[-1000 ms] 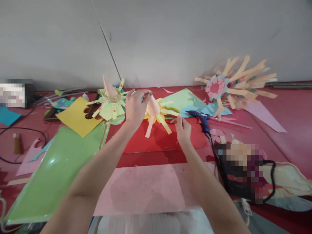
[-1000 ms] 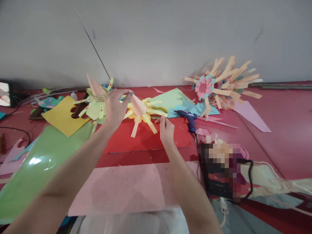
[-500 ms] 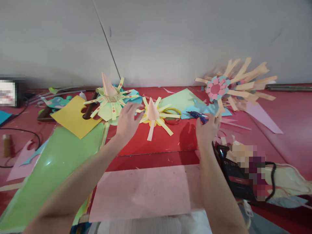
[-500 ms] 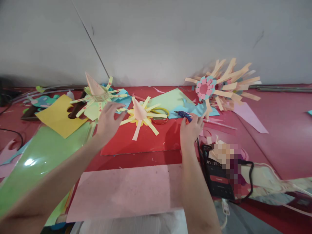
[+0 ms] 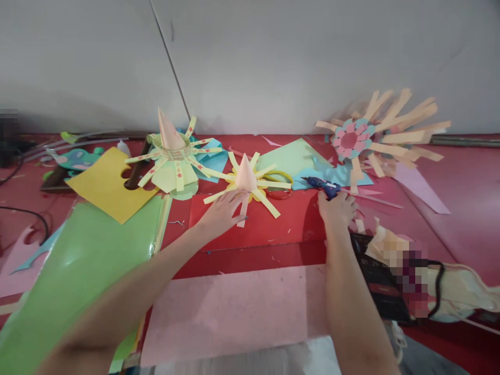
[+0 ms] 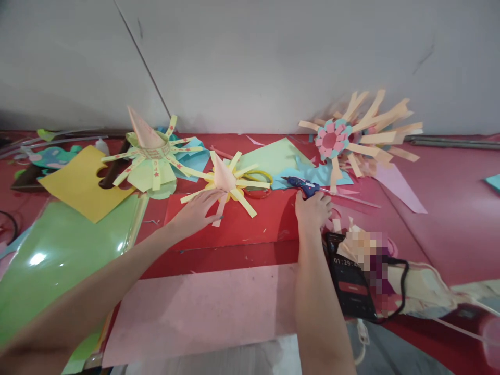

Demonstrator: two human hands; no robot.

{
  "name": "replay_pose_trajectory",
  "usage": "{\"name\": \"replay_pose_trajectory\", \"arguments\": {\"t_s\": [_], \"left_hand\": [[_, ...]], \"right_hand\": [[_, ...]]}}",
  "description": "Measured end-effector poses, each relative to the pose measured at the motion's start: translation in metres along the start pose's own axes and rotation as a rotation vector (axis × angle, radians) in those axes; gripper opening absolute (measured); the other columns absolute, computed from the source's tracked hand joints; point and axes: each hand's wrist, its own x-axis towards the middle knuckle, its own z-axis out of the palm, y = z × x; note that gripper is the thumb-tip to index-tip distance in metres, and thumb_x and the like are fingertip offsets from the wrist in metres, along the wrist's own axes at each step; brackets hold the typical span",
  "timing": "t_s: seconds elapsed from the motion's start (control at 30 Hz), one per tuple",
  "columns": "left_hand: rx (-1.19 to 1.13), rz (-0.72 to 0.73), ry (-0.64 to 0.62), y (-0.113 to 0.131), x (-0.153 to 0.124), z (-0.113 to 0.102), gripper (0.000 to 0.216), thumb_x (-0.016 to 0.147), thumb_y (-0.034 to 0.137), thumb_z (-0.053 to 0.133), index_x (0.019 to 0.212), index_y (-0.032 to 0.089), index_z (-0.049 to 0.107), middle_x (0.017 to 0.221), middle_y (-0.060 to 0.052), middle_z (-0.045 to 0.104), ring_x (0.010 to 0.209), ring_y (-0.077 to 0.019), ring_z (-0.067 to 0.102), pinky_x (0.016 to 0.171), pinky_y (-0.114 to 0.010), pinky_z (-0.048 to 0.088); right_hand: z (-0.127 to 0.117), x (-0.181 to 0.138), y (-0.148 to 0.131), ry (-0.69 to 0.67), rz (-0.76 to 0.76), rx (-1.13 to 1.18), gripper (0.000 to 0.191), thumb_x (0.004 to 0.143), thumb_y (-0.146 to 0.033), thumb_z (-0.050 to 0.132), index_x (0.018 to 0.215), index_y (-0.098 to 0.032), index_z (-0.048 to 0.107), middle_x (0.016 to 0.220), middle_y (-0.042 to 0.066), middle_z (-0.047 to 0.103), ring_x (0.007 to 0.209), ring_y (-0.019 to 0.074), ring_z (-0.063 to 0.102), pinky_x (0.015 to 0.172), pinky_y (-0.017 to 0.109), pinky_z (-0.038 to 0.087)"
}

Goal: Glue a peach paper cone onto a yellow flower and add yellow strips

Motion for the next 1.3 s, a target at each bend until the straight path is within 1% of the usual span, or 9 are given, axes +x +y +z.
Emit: {"name": "replay_pose_trajectory", "arguments": {"t_s": [0.13,0.37,0.43,0.57,0.67,0.77,0.9,1.17,1.3], "left_hand": [[0.007,0.012,-0.029,-0.005,-0.006,0.001,0.054,0.084,0.034,0.054,0.134,0.024,0.035,0.144,-0.007,0.036,0.134,-0.0236,0.030,0.109,-0.040,0.027],[0.019,0.000,0.006,-0.004,-0.008,0.005,0.051,0.084,0.035,0.056,0.131,0.023,0.039,0.141,-0.008,0.039,0.131,-0.0247,0.033,0.108,-0.044,0.029],[-0.006,-0.008,0.097,-0.005,-0.005,0.001,0.045,0.084,0.035,0.057,0.125,0.023,0.045,0.135,-0.008,0.046,0.127,-0.0243,0.039,0.106,-0.044,0.032],[-0.128,-0.083,0.440,-0.010,0.015,-0.019,0.026,0.084,0.030,0.057,0.108,0.020,0.055,0.112,-0.008,0.058,0.109,-0.0197,0.054,0.096,-0.036,0.042],[-0.210,-0.100,0.551,-0.010,0.037,-0.036,0.032,0.081,0.026,0.060,0.112,0.020,0.055,0.117,-0.008,0.057,0.107,-0.0183,0.055,0.090,-0.031,0.046],[-0.209,-0.107,0.476,-0.006,0.056,-0.044,0.032,0.079,0.025,0.062,0.110,0.021,0.057,0.117,-0.006,0.060,0.110,-0.0199,0.054,0.094,-0.034,0.043],[-0.236,-0.147,0.335,0.000,0.068,-0.041,0.023,0.078,0.024,0.062,0.101,0.020,0.063,0.104,-0.004,0.067,0.096,-0.0200,0.061,0.086,-0.033,0.047],[-0.219,-0.126,0.441,0.011,0.064,-0.051,0.022,0.078,0.025,0.061,0.099,0.023,0.064,0.104,-0.002,0.068,0.094,-0.0188,0.061,0.080,-0.030,0.047],[-0.206,-0.145,0.424,0.014,0.063,-0.048,0.020,0.078,0.025,0.060,0.097,0.022,0.063,0.103,-0.003,0.067,0.093,-0.0191,0.061,0.078,-0.030,0.047]], "right_hand": [[0.003,0.006,0.003,-0.009,0.023,0.042,0.046,0.074,-0.041,0.054,0.107,-0.008,0.054,0.113,0.022,0.052,0.108,0.0364,0.048,0.091,0.048,0.037],[0.010,0.014,0.013,-0.032,-0.001,0.116,0.051,0.065,-0.043,0.060,0.104,-0.010,0.053,0.109,0.021,0.053,0.105,0.0362,0.048,0.092,0.048,0.035],[0.012,0.015,0.015,-0.027,-0.004,0.126,0.050,0.064,-0.043,0.060,0.102,-0.012,0.053,0.108,0.019,0.053,0.104,0.0359,0.047,0.091,0.049,0.035],[0.015,0.018,0.017,-0.003,0.006,0.184,0.041,0.066,-0.039,0.058,0.097,-0.014,0.053,0.101,0.016,0.054,0.102,0.0330,0.048,0.092,0.048,0.035],[0.014,0.018,0.016,-0.018,0.025,0.178,0.042,0.065,-0.038,0.059,0.098,-0.014,0.052,0.103,0.017,0.053,0.105,0.0335,0.046,0.093,0.048,0.034],[0.012,0.016,0.015,-0.042,0.043,0.169,0.045,0.063,-0.039,0.061,0.099,-0.012,0.052,0.105,0.018,0.051,0.107,0.0348,0.045,0.094,0.047,0.033],[0.011,0.016,0.016,-0.019,0.028,0.207,0.039,0.064,-0.038,0.060,0.094,-0.014,0.053,0.102,0.015,0.051,0.103,0.0324,0.047,0.094,0.046,0.033],[0.015,0.016,0.018,0.057,0.023,0.269,0.032,0.062,-0.036,0.062,0.086,-0.017,0.054,0.094,0.010,0.050,0.097,0.0292,0.048,0.092,0.045,0.037],[0.008,0.014,0.015,0.040,0.024,0.288,0.030,0.062,-0.031,0.063,0.086,-0.015,0.054,0.094,0.012,0.050,0.100,0.0291,0.048,0.093,0.042,0.037]]}}
